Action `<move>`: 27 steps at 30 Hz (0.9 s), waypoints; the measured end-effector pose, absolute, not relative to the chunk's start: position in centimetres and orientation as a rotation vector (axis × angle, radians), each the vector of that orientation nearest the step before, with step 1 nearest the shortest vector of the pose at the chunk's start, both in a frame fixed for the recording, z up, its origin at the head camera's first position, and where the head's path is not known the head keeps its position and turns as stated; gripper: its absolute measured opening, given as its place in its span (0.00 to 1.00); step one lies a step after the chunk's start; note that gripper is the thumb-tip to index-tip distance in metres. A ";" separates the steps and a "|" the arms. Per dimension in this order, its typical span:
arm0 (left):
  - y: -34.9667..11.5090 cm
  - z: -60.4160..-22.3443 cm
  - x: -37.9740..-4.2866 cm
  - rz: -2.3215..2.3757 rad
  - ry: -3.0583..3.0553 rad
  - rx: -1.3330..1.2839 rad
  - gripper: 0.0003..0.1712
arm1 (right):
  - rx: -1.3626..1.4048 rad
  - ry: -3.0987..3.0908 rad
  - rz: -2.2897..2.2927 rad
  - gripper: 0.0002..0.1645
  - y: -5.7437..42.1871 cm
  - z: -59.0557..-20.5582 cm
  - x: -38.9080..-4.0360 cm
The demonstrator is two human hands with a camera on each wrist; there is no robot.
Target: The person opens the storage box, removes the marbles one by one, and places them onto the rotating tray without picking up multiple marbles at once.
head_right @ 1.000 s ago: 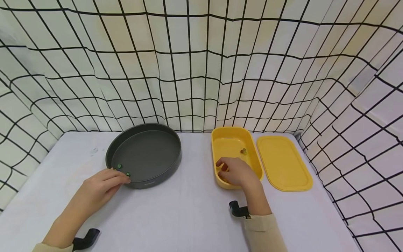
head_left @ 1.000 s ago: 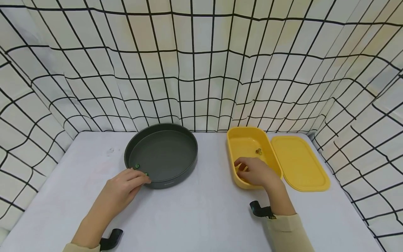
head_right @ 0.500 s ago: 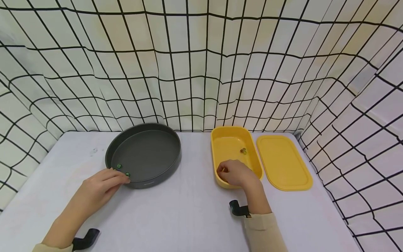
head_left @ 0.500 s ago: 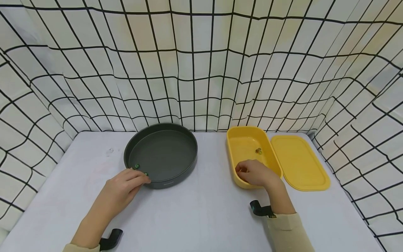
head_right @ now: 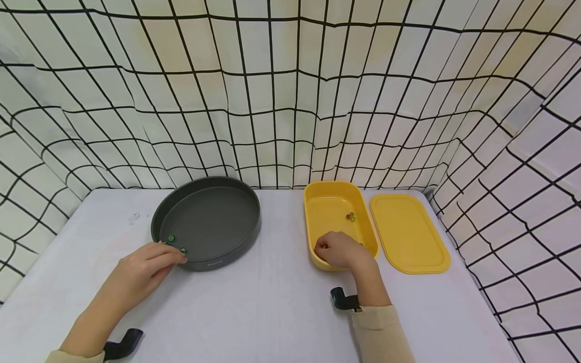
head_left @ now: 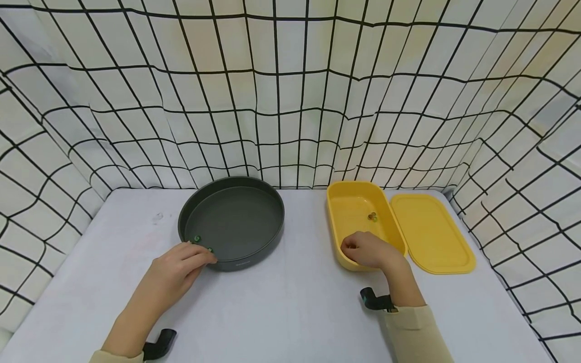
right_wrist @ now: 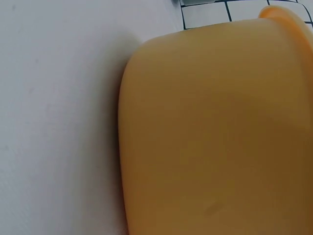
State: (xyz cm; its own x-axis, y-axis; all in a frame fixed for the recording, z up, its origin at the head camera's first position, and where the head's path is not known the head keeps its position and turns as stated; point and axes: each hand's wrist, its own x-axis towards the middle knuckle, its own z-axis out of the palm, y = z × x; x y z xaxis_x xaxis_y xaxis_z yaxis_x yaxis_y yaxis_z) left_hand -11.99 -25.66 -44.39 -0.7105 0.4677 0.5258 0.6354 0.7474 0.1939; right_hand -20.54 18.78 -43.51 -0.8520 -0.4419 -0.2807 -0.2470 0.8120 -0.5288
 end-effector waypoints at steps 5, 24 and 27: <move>-25.6 -44.4 -12.0 -0.506 -2.486 -0.839 0.20 | -0.535 2.584 -0.724 0.17 18.9 -43.6 -20.7; -25.6 -44.5 -12.1 -0.500 -2.468 -0.849 0.09 | -0.502 2.616 -0.933 0.09 18.9 -43.7 -20.8; -25.6 -44.4 -12.1 -0.496 -2.469 -0.843 0.04 | -0.466 2.648 -0.958 0.08 18.8 -43.6 -20.7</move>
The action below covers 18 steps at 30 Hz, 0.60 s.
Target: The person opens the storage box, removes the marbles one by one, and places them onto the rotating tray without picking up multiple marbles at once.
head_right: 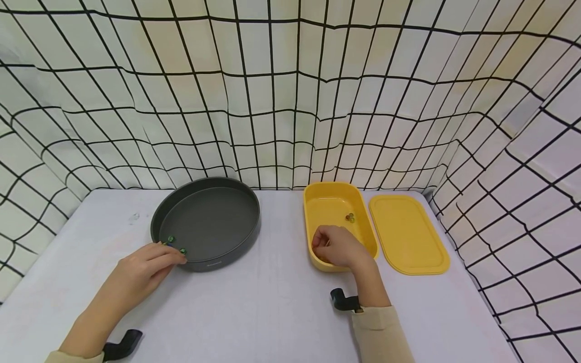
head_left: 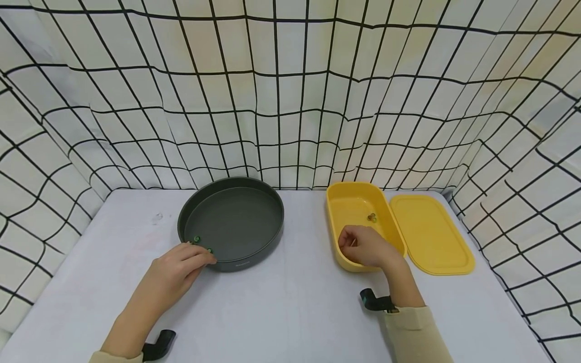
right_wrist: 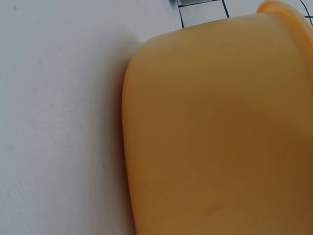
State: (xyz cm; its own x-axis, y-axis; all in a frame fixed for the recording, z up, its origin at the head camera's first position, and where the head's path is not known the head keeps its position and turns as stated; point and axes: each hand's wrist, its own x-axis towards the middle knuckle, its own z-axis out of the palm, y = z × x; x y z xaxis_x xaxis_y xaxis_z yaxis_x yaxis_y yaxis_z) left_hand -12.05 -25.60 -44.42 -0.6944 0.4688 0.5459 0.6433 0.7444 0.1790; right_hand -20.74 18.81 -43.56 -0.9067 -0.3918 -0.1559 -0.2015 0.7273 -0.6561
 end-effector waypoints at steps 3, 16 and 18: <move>-25.6 -44.4 -12.0 -0.500 -2.468 -0.839 0.16 | -0.442 2.709 -0.989 0.06 18.8 -43.5 -20.7; -25.7 -44.5 -12.2 -0.500 -2.446 -0.844 0.03 | -0.424 2.957 -1.260 0.08 18.5 -42.7 -20.7; -25.6 -44.5 -12.1 -0.496 -2.467 -0.838 0.13 | -0.437 2.962 -1.274 0.08 18.3 -42.5 -20.6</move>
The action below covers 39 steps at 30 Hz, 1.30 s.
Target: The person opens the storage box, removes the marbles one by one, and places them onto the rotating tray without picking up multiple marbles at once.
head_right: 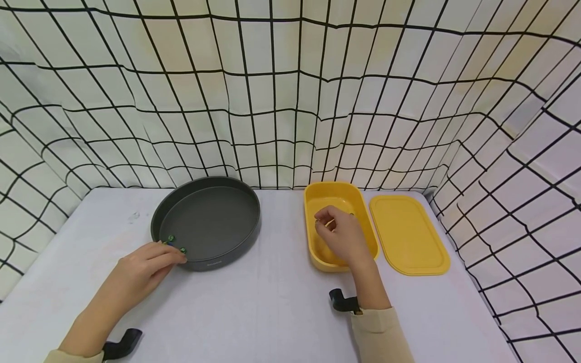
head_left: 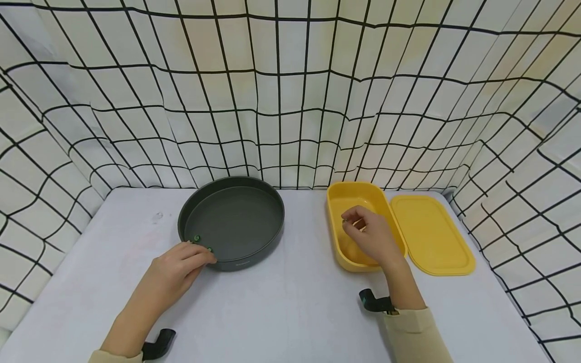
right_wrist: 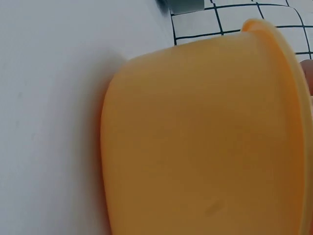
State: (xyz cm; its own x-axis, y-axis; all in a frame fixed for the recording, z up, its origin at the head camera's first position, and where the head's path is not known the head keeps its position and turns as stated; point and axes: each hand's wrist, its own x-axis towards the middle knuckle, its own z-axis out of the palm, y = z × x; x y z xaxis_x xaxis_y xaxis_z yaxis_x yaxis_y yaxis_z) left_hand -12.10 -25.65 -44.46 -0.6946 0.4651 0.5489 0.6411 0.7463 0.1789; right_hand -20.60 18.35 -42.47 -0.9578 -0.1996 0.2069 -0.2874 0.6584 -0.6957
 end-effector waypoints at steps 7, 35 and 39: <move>-25.7 -44.5 -12.1 -0.505 -2.453 -0.843 0.11 | 0.446 -2.759 1.197 0.08 17.7 -41.7 -20.2; -25.6 -44.5 -12.0 -0.490 -2.456 -0.832 0.21 | 0.542 -2.761 1.181 0.05 16.4 -42.2 -20.1; -25.5 -44.5 -12.1 -0.492 -2.447 -0.834 0.21 | 0.545 -2.765 1.182 0.04 16.3 -42.1 -20.0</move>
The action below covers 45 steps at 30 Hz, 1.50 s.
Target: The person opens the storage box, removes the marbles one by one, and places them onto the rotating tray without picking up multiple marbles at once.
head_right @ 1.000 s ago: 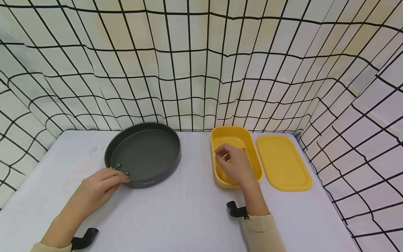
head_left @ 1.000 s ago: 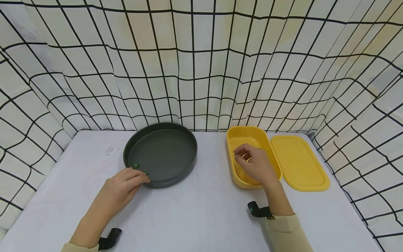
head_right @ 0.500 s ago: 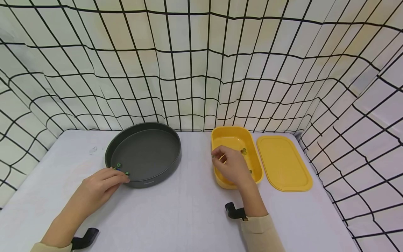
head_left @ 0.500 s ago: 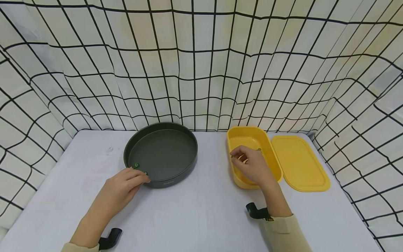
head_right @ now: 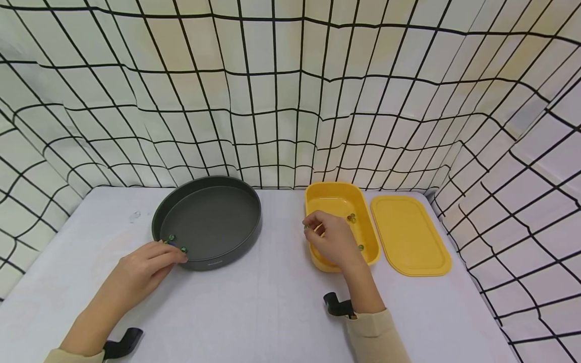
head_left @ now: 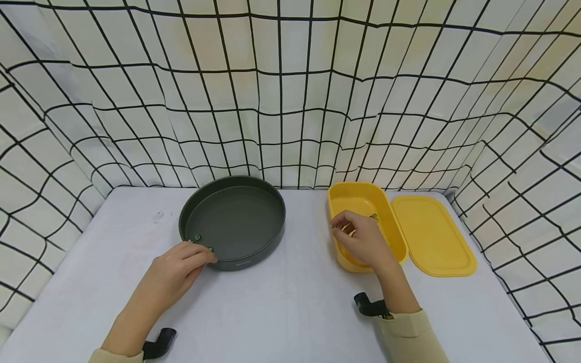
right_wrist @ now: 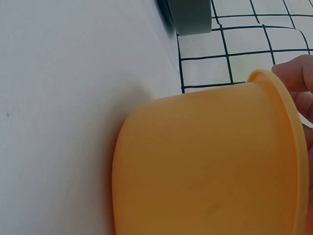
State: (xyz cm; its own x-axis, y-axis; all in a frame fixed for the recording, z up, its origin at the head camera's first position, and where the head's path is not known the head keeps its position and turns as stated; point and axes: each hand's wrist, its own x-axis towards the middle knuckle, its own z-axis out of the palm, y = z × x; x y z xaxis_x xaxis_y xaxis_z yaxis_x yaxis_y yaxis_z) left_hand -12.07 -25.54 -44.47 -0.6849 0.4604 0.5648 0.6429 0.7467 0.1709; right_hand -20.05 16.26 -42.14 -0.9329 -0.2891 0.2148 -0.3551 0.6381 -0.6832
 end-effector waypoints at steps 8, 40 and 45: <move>-25.6 -44.5 -12.1 -0.492 -2.480 -0.824 0.20 | 0.523 -2.801 1.170 0.05 16.1 -42.1 -20.0; -25.5 -44.3 -11.9 -0.474 -2.443 -0.837 0.21 | 0.872 -2.677 1.283 0.06 7.5 -40.2 -20.3; -25.4 -44.2 -11.9 -0.470 -2.444 -0.823 0.21 | 0.878 -2.603 1.367 0.07 5.7 -39.7 -20.6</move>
State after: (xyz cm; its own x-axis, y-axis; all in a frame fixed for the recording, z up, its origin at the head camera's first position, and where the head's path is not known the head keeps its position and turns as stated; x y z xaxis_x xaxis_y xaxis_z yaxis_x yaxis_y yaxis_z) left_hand -11.90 -25.45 -44.22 -0.6836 0.4577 0.5686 0.6359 0.7558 0.1562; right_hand -20.58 5.67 -39.74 -0.8340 -0.4522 0.3162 -0.5171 0.4403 -0.7340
